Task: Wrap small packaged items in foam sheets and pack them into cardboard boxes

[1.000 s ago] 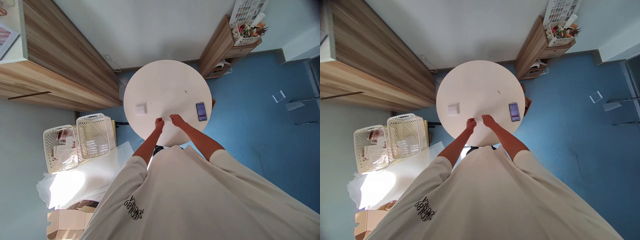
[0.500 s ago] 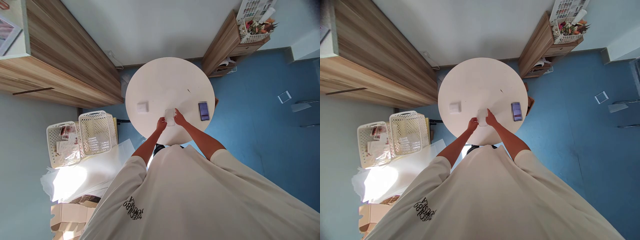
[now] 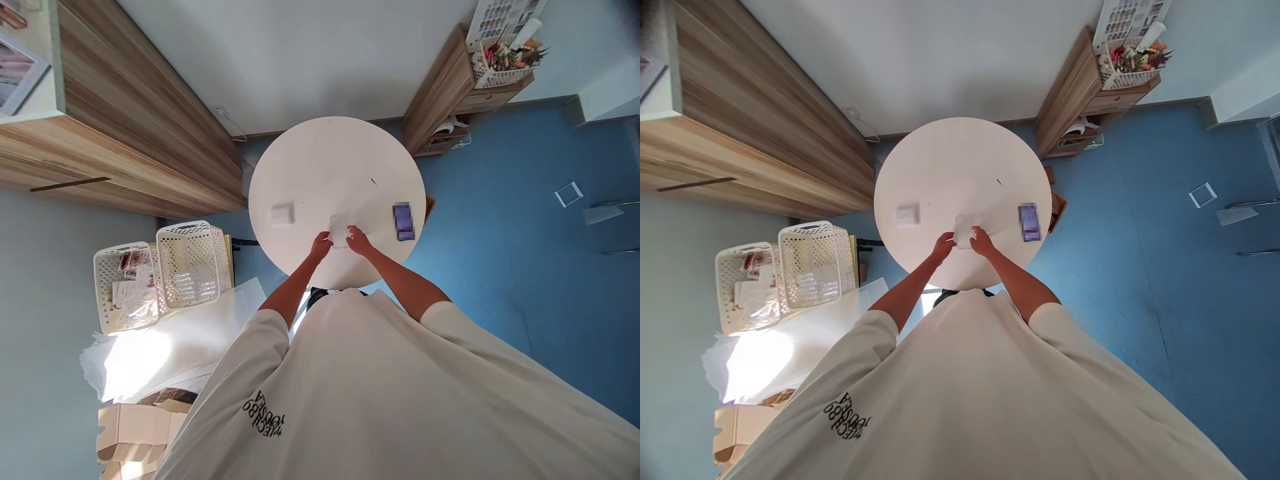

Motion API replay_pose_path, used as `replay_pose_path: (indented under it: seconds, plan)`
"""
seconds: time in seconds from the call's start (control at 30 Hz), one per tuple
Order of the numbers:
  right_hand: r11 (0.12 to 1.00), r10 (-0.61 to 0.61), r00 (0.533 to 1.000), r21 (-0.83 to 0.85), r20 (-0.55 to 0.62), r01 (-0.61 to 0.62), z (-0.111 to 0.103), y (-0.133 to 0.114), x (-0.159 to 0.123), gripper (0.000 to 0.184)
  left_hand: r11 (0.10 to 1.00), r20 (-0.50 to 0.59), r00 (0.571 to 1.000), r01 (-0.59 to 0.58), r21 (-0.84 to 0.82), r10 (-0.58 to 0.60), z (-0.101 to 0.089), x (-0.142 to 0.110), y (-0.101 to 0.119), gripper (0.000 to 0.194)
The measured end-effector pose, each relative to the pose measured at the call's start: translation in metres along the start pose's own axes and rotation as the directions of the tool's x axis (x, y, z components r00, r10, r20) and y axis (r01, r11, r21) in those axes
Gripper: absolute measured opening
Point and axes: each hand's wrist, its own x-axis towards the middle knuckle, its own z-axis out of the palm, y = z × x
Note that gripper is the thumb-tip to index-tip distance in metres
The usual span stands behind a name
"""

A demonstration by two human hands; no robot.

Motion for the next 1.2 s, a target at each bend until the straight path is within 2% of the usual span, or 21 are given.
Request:
replay_pose_path:
  seconds: [0.17, 0.3, 0.43, 0.57, 0.73, 0.9, 1.07, 1.2]
  plan:
    - [0.994, -0.102, 0.995, -0.022, 0.011, 0.103, -0.010, -0.010, 0.002, 0.056, 0.992, -0.067, 0.996, -0.053, 0.115, 0.061, -0.021, -0.012, 0.011, 0.053]
    - [0.978, -0.206, 0.978, -0.030, 0.033, 0.207, -0.007, -0.035, 0.007, 0.053, 0.969, -0.117, 0.984, -0.107, 0.223, 0.136, -0.049, -0.029, 0.014, 0.045]
    - [0.953, -0.300, 0.951, -0.011, 0.076, 0.301, 0.009, -0.068, 0.001, 0.051, 0.911, -0.122, 0.971, -0.143, 0.386, 0.204, -0.094, -0.048, 0.012, 0.042]
    - [0.927, -0.373, 0.921, 0.010, 0.112, 0.374, 0.032, -0.102, -0.012, 0.050, 0.876, -0.210, 0.965, -0.039, 0.481, 0.159, -0.148, -0.064, 0.011, 0.041]
    - [0.899, -0.433, 0.888, -0.003, 0.156, 0.438, 0.074, -0.150, -0.026, 0.046, 0.857, -0.279, 0.945, -0.001, 0.516, 0.169, -0.210, -0.080, -0.002, 0.043]
    - [0.867, -0.491, 0.852, 0.003, 0.183, 0.499, 0.136, -0.204, -0.042, 0.043, 0.852, -0.300, 0.928, -0.034, 0.522, 0.221, -0.273, -0.095, -0.025, 0.042]
    - [0.834, -0.543, 0.817, 0.005, 0.193, 0.552, 0.200, -0.246, -0.059, 0.042, 0.821, -0.310, 0.911, -0.053, 0.569, 0.273, -0.358, -0.106, -0.037, 0.042]
    - [0.826, -0.552, 0.809, 0.001, 0.204, 0.563, 0.238, -0.266, -0.068, 0.041, 0.812, -0.364, 0.879, -0.043, 0.581, 0.307, -0.426, -0.107, -0.042, 0.043]
